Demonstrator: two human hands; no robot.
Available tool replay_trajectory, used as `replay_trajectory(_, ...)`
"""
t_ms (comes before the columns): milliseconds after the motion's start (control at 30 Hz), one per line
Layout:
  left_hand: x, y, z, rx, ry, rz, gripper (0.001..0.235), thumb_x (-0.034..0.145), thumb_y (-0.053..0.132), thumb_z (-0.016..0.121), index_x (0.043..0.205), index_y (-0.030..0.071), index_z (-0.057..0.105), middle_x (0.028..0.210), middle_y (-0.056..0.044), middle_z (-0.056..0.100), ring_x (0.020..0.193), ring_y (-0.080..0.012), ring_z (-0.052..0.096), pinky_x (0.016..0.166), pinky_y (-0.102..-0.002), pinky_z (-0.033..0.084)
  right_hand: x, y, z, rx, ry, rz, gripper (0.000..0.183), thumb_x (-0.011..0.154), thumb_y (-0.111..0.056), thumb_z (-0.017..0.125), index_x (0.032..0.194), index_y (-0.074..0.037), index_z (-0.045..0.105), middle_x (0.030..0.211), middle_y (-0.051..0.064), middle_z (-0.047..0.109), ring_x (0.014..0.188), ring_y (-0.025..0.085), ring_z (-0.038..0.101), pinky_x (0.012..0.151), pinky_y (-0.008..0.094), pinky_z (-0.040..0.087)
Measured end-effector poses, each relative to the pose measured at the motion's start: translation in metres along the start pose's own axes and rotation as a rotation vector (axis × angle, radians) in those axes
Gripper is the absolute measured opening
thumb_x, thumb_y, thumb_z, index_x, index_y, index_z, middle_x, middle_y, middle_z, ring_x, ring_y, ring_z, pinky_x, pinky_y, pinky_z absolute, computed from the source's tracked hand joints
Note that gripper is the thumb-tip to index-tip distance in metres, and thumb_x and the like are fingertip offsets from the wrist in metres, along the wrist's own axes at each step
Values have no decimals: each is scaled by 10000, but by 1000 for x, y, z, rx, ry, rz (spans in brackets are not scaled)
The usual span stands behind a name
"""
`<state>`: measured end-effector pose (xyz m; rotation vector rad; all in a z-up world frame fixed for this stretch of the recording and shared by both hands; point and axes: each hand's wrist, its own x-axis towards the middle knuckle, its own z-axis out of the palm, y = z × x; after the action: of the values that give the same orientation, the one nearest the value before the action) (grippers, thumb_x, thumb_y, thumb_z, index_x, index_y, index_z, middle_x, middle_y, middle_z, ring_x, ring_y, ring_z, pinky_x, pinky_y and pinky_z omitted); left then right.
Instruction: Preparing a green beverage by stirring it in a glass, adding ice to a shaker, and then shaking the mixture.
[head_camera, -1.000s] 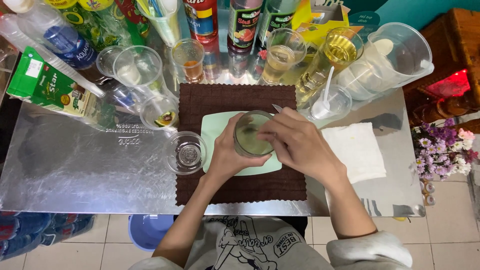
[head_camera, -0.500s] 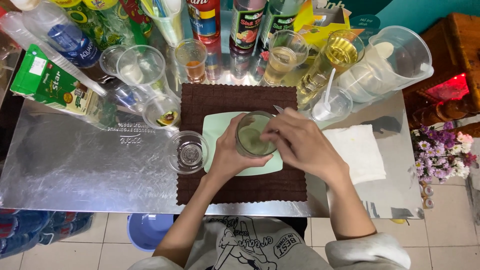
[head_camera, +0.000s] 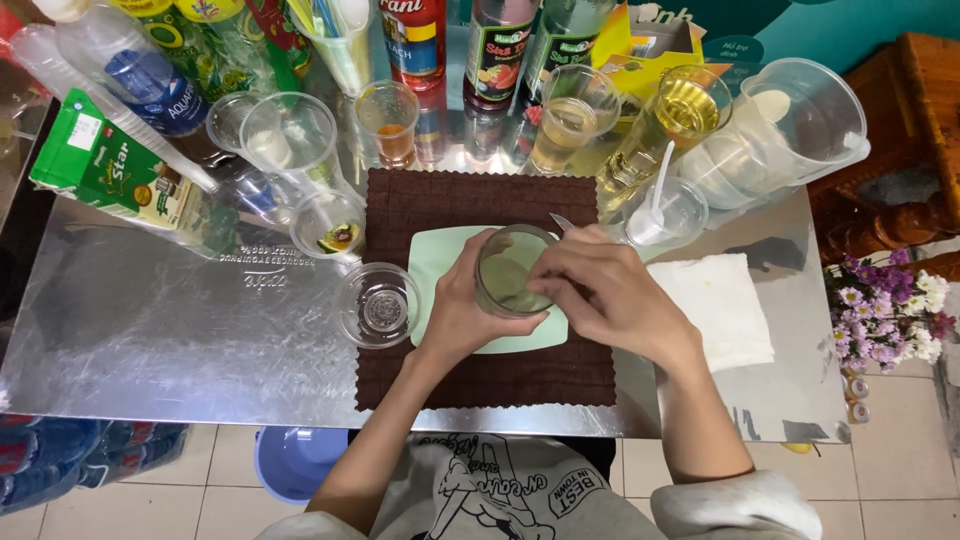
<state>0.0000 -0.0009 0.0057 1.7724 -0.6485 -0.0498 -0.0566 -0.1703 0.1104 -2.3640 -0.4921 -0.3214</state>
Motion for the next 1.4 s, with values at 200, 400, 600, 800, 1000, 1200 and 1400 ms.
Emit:
replay_trajectory(200, -1, 2, -1, -29, -2, -9, 910, 600, 313, 935, 1361, 117, 475, 1166, -191, 643, 1097, -423, 691, 934, -549, 599, -4, 8, 0, -23, -2, 0, 117, 928, -81, 660, 867, -56, 756, 696, 87, 682, 695, 240, 589, 751, 352, 463)
replay_trajectory(400, -1, 0, -1, -35, -19, -24, 936, 586, 319, 940, 1370, 123, 467, 1177, -198, 636, 1107, -433, 685, 932, -567, 593, -2, 4, -2, -81, 37, -16, 77, 917, -52, 672, 891, -52, 745, 697, 86, 687, 703, 253, 621, 793, 379, 463)
replay_trajectory(600, -1, 0, 0, -33, 11, 11, 908, 602, 290, 940, 1365, 118, 479, 1152, -184, 639, 1095, -414, 689, 914, -549, 602, 1, 0, -7, -111, 43, -9, 75, 925, -36, 673, 902, -26, 744, 688, 103, 687, 671, 264, 622, 770, 382, 447)
replay_trajectory(800, -2, 1, -1, -62, 2, 22, 923, 587, 278, 950, 1360, 97, 480, 1155, -202, 646, 1094, -442, 687, 913, -570, 598, -7, -13, -20, 58, 193, -46, 83, 932, -95, 711, 901, -56, 777, 680, 83, 679, 549, 215, 557, 650, 329, 496)
replay_trajectory(1000, -3, -4, -2, -12, -61, -30, 945, 607, 375, 944, 1380, 166, 444, 1339, -29, 633, 1195, -227, 652, 999, -357, 535, -77, 20, -32, -54, 495, -206, 228, 903, 36, 499, 909, -57, 708, 727, 64, 701, 591, 112, 535, 638, 282, 432)
replay_trajectory(1200, -4, 2, -3, -27, -72, -125, 940, 609, 372, 920, 1396, 151, 457, 1348, -27, 638, 1230, -222, 635, 1025, -354, 519, -66, -28, -41, -52, 322, -126, 196, 958, -65, 564, 889, 11, 731, 831, 131, 747, 673, 199, 660, 702, 309, 504)
replay_trajectory(1400, -7, 1, 5, -70, 49, -48, 976, 525, 285, 977, 1354, 108, 492, 1175, -158, 668, 1131, -404, 679, 982, -562, 564, -94, -3, -28, 71, 505, -154, 308, 967, -222, 632, 829, 8, 782, 685, 117, 695, 584, 227, 578, 678, 368, 535)
